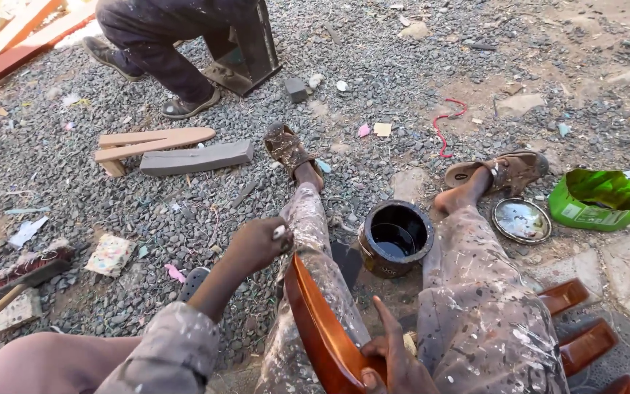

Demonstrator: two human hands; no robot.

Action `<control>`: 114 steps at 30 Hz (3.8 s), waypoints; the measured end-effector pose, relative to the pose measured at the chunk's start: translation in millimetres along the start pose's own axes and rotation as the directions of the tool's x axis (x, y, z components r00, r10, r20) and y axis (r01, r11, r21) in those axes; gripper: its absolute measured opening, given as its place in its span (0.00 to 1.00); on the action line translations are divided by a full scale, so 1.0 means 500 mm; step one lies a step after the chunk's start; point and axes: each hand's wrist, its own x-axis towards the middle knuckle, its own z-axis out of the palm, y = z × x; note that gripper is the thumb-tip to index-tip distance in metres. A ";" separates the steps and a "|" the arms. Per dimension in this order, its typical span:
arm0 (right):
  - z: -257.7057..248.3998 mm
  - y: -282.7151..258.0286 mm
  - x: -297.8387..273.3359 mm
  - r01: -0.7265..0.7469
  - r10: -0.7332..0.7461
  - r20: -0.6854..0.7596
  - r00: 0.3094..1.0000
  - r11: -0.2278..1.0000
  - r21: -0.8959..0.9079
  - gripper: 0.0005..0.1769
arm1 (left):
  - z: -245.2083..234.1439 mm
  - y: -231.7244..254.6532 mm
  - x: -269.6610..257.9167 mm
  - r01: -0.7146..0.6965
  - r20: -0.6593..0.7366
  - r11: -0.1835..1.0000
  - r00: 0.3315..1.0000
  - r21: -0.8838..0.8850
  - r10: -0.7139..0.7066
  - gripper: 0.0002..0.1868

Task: The person sits on the ground and applies a dark liquid finish to several curved wooden pieces using a white cloth. They dip the cloth into a container of finish and wipe it onto the wood, then place the finished pieces on the ground.

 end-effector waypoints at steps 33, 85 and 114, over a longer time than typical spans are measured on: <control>-0.061 -0.007 -0.014 0.002 -0.266 -0.006 0.964 -0.013 1.000 0.47 | 0.076 -0.033 -0.224 0.142 -0.211 0.692 0.892 -0.708 -0.399 0.11; -0.438 -0.041 0.115 0.395 0.741 -0.461 0.488 0.283 0.874 0.50 | 0.521 0.289 0.400 -0.204 0.430 0.954 0.898 0.221 0.092 0.22; -0.329 -0.150 -0.153 -0.145 0.619 -0.112 0.778 0.350 0.926 0.28 | 0.063 -0.011 -0.389 -0.001 0.083 -0.448 0.982 -0.894 -0.168 0.15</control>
